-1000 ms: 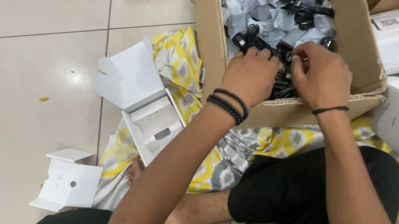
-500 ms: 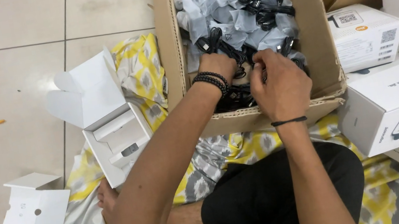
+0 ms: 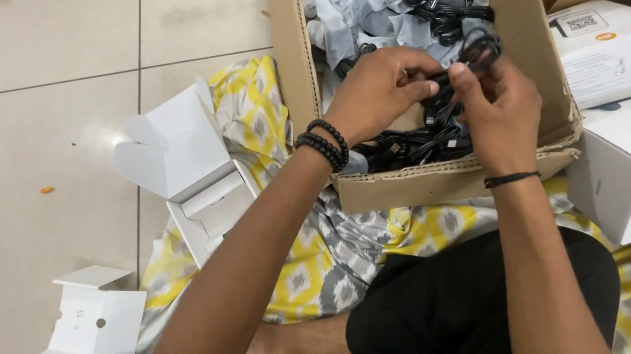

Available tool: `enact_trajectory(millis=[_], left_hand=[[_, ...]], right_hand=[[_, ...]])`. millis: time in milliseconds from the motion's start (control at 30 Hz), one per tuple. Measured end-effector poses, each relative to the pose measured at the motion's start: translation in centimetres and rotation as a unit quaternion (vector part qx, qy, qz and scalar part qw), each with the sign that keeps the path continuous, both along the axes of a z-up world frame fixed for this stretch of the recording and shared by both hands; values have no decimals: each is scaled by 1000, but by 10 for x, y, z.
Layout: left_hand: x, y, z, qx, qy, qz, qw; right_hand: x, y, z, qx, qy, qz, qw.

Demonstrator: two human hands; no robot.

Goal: The person packs or unpacks small electronic voice box devices and cables into boxes.

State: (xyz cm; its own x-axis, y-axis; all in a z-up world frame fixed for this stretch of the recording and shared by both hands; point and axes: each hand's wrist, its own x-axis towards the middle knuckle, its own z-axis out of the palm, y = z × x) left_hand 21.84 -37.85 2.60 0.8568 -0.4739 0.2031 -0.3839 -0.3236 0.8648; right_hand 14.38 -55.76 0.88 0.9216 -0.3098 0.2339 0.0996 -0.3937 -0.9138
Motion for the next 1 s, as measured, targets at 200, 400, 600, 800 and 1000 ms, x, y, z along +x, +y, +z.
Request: enact_trajectory(millis=[200, 400, 600, 800, 1000], left_hand=[[32, -17, -23, 143, -25, 85, 986], [88, -46, -99, 325, -181, 31, 928], [105, -65, -154, 454, -400, -27, 796], [104, -59, -171, 464, -446, 42, 764], [42, -19, -44, 386, -374, 69, 841]], right_hand=[[-2, 4, 9, 57, -17, -5, 998], [-1, 10, 15, -7, -5, -27, 1000], [0, 14, 15, -43, 6, -56, 997], [1, 15, 4, -146, -54, -64, 986], [3, 25, -1, -312, -85, -102, 941]])
